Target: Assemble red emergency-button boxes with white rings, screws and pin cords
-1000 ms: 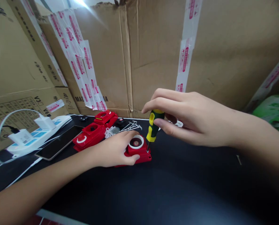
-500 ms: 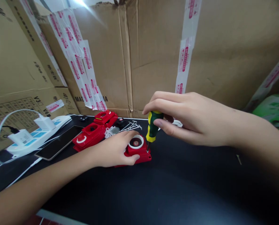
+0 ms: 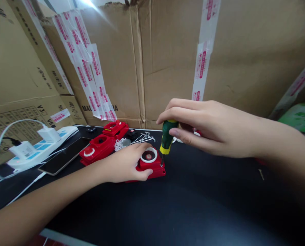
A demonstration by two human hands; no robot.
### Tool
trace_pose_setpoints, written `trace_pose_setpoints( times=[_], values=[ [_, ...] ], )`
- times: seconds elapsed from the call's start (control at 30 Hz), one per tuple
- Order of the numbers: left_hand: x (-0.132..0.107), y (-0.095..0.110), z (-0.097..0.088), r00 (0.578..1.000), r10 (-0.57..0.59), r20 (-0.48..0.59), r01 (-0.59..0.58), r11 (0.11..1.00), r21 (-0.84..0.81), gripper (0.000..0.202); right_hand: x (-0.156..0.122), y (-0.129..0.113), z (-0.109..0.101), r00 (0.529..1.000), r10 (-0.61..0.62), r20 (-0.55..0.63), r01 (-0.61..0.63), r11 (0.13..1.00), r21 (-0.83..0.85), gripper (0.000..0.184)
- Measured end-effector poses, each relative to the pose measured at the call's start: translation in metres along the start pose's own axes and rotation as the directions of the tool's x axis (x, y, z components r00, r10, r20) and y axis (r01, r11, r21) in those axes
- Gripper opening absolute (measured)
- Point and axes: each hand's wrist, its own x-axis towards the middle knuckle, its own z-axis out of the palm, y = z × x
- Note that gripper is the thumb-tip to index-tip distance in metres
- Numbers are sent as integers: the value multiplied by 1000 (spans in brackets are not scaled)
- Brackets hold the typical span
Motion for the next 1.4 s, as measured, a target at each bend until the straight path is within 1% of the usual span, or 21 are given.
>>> trace_pose_setpoints(
  times=[0.07,0.13,0.2,0.33,0.4,0.47,0.6,0.7,0.77,0.87,0.97,1.03,1.1,1.17,1.23,1.4],
  values=[
    [0,0,0,1000,0,-3,0,1000,12,58,0,-1,-2,999,-35,-2,35,998,52,29],
    [0,-1,0,1000,0,-3,0,1000,22,57,-1,-2,-3,998,-57,-3,57,997,60,28],
    [-1,0,0,1000,4,-1,-4,1000,23,56,-1,-3,-2,998,-58,-17,59,998,13,29],
    [0,1,-1,1000,12,7,-12,1000,13,54,-1,-2,3,996,-57,-72,46,988,-144,30],
    [0,1,-1,1000,10,12,-10,1000,10,56,-1,-1,5,995,-60,-76,46,984,-173,30],
    [0,1,-1,1000,4,20,-4,1000,7,58,0,0,3,997,-56,-44,50,991,-126,30],
    [0,0,-1,999,-27,20,26,1000,16,64,-2,-1,-5,996,-71,57,66,994,92,35],
    [-1,-2,0,1000,-17,17,17,1000,22,62,-2,-3,-11,995,-75,72,61,982,180,34],
    [-1,-2,0,1000,-10,14,10,1000,19,60,-2,-4,-12,996,-63,68,49,981,187,32],
    [-1,-1,0,1000,-17,13,16,1000,24,63,0,-4,-7,998,-59,23,55,987,149,32],
    [-1,1,-1,1000,-27,15,27,999,21,63,2,-2,3,998,-53,-36,54,997,53,37],
    [-1,2,-2,1000,-26,15,26,1000,11,61,3,-1,9,998,-28,-61,26,999,-33,40],
    [-1,2,-2,1000,-15,21,15,1000,8,59,4,0,11,999,-6,-53,2,998,-66,43],
    [-1,1,-2,1000,-2,30,2,1000,10,58,3,0,9,1000,3,-8,-4,1000,-20,47],
    [-1,0,-2,999,1,35,-2,1000,10,59,1,1,4,999,-11,30,9,998,56,47],
    [-1,2,-2,999,-18,32,18,1000,6,60,-3,1,-12,999,-47,23,43,989,140,34]
  ],
)
